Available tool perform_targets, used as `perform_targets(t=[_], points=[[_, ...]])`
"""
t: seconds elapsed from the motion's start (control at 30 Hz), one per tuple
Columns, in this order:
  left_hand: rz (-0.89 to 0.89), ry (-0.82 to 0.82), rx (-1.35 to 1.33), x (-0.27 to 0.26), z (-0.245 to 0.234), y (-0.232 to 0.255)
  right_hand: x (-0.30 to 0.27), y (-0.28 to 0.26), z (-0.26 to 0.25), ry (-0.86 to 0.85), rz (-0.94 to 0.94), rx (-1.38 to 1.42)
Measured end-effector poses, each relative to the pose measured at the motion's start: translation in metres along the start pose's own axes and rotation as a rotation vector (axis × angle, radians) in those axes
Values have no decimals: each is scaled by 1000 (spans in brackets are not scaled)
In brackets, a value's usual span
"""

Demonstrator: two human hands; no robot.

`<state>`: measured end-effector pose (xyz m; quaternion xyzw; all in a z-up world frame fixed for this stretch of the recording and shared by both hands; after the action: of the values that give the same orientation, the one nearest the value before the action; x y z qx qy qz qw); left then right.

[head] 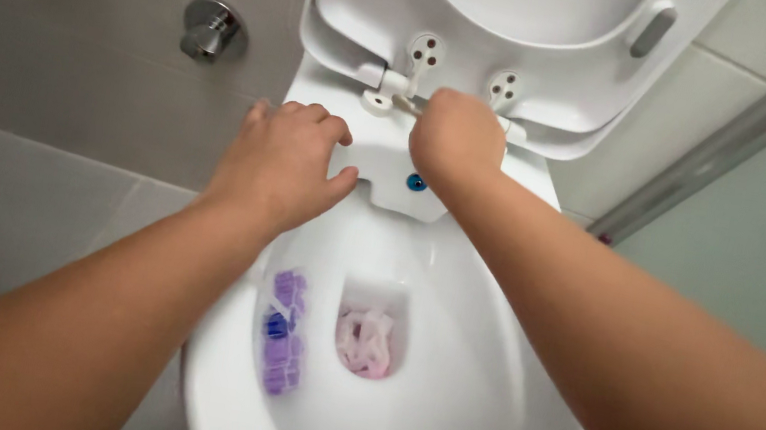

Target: The person scrubs the inside of a toilet bowl using a toilet brush and a toothbrush. They apply cleaning solution, scrub the rim and under the seat, then rinse and dry their hands.

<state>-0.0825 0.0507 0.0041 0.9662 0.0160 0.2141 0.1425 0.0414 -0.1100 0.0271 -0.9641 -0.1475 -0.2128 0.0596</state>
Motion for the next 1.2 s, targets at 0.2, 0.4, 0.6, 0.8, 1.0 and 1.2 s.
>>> perform_targets(t=[0.2,0.4,0.6,0.8,1.0,1.2], points=[[40,34,-14,2,3,-1,-43,43,-26,105,-59,14],[6,-39,104,3,0,0,-44,105,-56,166,-20,-21],[66,-8,248,10,4,13,-37,116,-38,214,-75,101],[88,-52,504,40,16,24,-24,121,-32,351,-177,22],[31,-145,534,51,13,29,-28,128,-21,440,-244,5],[-22,-244,631,44,10,50,-23,114,0,284,142,136]])
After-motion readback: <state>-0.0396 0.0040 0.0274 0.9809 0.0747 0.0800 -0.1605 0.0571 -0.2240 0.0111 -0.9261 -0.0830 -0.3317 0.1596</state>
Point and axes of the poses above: each hand's wrist, its own x-axis towards the middle knuckle, its own z-axis out of the palm, y = z × x, the point moved 2 cm from there along x, towards the middle knuckle, and after that the axes turned 6 degrees about -z, right-handed, at the moved point
